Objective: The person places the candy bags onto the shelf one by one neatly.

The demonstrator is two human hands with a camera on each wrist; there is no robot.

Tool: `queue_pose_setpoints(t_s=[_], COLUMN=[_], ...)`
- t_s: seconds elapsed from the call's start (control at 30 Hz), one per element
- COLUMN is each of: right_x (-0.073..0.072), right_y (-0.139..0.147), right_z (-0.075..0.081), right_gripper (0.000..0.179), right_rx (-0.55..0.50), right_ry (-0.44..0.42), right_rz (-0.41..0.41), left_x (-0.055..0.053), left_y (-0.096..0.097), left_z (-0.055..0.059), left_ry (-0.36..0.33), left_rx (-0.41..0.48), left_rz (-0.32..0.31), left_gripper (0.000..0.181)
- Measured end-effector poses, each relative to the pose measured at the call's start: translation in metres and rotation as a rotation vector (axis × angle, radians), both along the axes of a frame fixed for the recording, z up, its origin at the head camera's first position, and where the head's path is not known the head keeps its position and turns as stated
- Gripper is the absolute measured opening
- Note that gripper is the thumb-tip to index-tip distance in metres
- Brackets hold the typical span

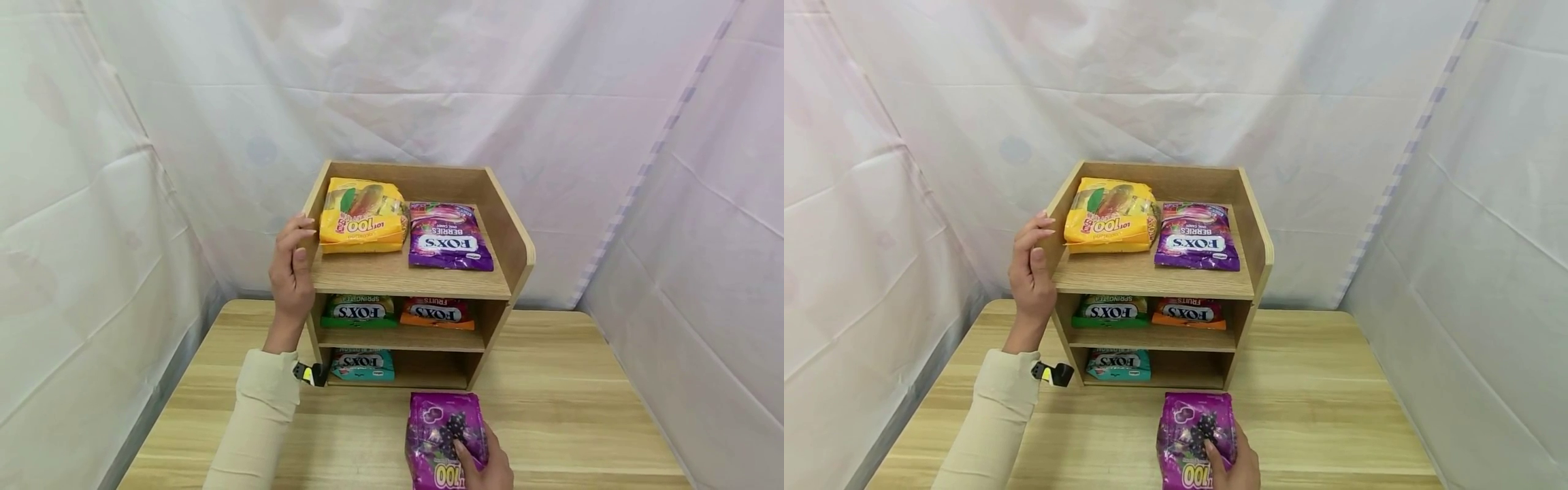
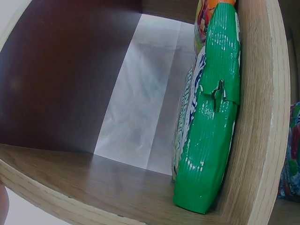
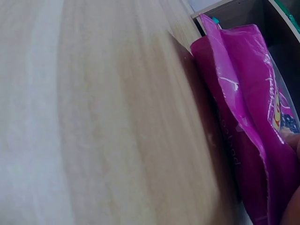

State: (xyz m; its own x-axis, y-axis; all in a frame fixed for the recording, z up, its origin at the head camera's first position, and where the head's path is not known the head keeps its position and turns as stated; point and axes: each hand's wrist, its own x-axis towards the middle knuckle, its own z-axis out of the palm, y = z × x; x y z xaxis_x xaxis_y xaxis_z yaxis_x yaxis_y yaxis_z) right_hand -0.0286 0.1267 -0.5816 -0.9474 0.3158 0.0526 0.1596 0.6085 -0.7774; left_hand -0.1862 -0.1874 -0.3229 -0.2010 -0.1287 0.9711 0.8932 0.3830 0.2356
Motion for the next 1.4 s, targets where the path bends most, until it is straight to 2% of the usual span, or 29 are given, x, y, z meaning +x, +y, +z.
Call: queue_pose_setpoints(t_s=[0.13, 0.23, 0.63, 0.83, 1.1, 1.4], right_x=[0.001, 0.002, 0.0, -0.001, -0.001, 0.002], right_y=[-0.003, -0.005, -0.008, -0.009, -0.009, -0.012], right_z=[0.004, 0.003, -0.008, -0.009, -0.007, -0.005], right_gripper=[0.067, 0.065, 0.05, 0.046, 0.044, 0.044], right_rx=[0.004, -0.004, -0.002, -0.018, -0.118, -0.159], right_ry=[-0.039, -0.033, 0.081, 0.112, 0.054, 0.052], right_rz=[-0.031, -0.066, -0.176, -0.183, -0.165, -0.193], left_x=[-0.001, -0.001, 0.001, 0.001, -0.001, -0.002], left_y=[0.0, 0.0, 0.001, -0.001, -0.002, -0.001], left_z=[0.0, 0.001, 0.001, 0.001, 0.0, 0.0], left_ry=[0.006, 0.009, 0.004, 0.004, 0.01, 0.02], left_rx=[-0.001, -0.003, -0.004, -0.007, -0.009, -0.006], left_rz=[-0.008, -0.014, -0.002, 0.0, 0.003, -0.011], left_gripper=[0.042, 0.043, 0.043, 0.043, 0.042, 0.042])
